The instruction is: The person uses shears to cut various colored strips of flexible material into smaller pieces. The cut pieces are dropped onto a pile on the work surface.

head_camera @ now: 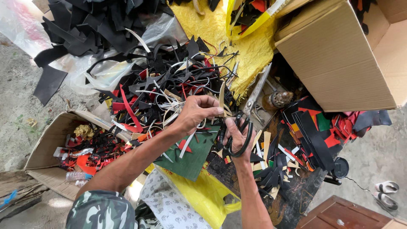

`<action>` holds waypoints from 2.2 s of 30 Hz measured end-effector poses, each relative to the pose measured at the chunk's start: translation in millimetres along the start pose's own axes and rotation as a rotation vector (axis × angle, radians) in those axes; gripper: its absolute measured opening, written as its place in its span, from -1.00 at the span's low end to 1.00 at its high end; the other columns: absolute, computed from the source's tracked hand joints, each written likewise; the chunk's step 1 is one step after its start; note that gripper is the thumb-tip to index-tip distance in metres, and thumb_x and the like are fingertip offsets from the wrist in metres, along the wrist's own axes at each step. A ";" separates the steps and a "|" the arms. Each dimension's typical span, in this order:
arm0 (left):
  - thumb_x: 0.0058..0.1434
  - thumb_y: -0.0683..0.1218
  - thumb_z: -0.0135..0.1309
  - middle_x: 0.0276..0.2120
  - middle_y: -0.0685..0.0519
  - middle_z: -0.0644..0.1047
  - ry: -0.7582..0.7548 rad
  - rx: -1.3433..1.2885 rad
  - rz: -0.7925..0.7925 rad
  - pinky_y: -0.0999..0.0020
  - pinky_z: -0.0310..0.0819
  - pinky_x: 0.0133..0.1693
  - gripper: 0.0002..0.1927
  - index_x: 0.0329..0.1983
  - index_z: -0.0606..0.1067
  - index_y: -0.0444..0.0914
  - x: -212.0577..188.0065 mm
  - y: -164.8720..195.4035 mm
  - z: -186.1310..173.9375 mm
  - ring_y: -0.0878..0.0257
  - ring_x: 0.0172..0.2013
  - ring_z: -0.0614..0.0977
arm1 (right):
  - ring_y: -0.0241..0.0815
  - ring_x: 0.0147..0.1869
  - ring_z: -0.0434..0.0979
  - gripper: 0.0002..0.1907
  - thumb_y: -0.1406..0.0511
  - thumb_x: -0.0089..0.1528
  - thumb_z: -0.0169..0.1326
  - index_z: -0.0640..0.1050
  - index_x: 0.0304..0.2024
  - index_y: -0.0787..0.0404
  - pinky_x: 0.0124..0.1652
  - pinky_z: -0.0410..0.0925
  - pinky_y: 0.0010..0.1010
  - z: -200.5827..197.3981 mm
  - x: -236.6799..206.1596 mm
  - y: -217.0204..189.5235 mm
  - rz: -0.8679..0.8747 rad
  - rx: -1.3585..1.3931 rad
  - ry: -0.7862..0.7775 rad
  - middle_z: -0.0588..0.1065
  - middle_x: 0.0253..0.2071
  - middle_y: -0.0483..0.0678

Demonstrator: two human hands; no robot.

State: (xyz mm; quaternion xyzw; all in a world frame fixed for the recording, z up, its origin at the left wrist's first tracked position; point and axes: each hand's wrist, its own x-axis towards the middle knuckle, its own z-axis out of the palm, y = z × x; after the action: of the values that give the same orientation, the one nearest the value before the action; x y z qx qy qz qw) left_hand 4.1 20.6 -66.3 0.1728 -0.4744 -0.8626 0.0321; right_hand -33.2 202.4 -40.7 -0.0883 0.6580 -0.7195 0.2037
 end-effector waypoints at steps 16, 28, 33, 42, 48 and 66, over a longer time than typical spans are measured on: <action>0.21 -0.25 0.32 -0.23 0.09 0.59 -0.079 0.048 0.334 0.49 0.58 -0.12 -0.70 -0.13 0.42 -0.32 -7.5 -7.2 14.2 0.42 -0.21 0.62 | -0.32 -0.64 0.32 -0.87 0.38 0.27 0.09 0.53 -0.25 0.39 -0.59 0.20 -0.53 -7.1 12.0 3.0 0.097 0.319 -0.113 0.36 -0.58 -0.13; 0.14 -0.25 0.29 -0.23 0.06 0.67 0.011 0.201 0.181 0.48 0.63 -0.15 -0.70 -0.05 0.61 -0.38 5.2 7.4 8.1 0.40 -0.25 0.67 | -0.34 -0.69 0.30 -0.70 0.17 0.32 0.14 0.48 -0.33 0.29 -0.67 0.26 -0.52 -5.8 4.0 3.6 0.029 -0.082 -0.062 0.35 -0.62 -0.15; 0.11 -0.22 0.27 -0.24 0.05 0.67 0.046 0.324 0.289 0.48 0.63 -0.14 -0.67 -0.03 0.60 -0.37 24.0 39.3 -5.9 0.39 -0.24 0.68 | -0.32 -0.50 0.45 -0.47 -0.03 0.27 0.08 0.51 -0.08 0.33 -0.43 0.31 -0.49 -13.2 -26.4 13.8 0.090 -0.330 -0.252 0.42 -0.56 -0.14; 0.11 -0.19 0.26 -0.28 0.04 0.68 0.016 0.442 0.343 0.48 0.64 -0.15 -0.71 -0.09 0.61 -0.36 26.9 64.0 2.5 0.38 -0.28 0.70 | -0.28 -0.42 0.47 -0.35 -0.16 0.17 0.10 0.48 -0.13 0.29 -0.34 0.36 -0.39 -5.3 -45.8 15.8 0.194 -0.442 -0.299 0.40 -0.48 -0.13; 0.09 -0.21 0.28 -0.30 0.04 0.66 0.003 0.507 0.390 0.47 0.63 -0.18 -0.71 -0.11 0.59 -0.37 21.5 63.4 6.1 0.36 -0.29 0.69 | -0.24 -0.45 0.44 -0.61 0.05 0.17 0.08 0.42 -0.27 0.24 -0.37 0.32 -0.36 -0.8 -35.3 13.9 0.166 -0.402 -0.308 0.37 -0.52 -0.09; 0.08 -0.19 0.28 -0.30 0.07 0.64 -0.002 0.539 0.361 0.47 0.64 -0.18 -0.68 -0.08 0.59 -0.35 16.5 67.1 5.2 0.37 -0.30 0.68 | -0.21 -0.63 0.39 -0.81 0.26 0.11 -0.06 0.38 -0.42 0.29 -0.57 0.34 -0.33 -10.7 -32.2 27.3 0.170 -0.341 -0.281 0.34 -0.63 -0.06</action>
State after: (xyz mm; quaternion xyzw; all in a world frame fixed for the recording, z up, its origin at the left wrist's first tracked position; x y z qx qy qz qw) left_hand -20.4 -15.6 -12.5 0.0876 -0.7088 -0.6863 0.1371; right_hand -3.5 223.9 -64.2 -0.1648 0.7402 -0.5589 0.3354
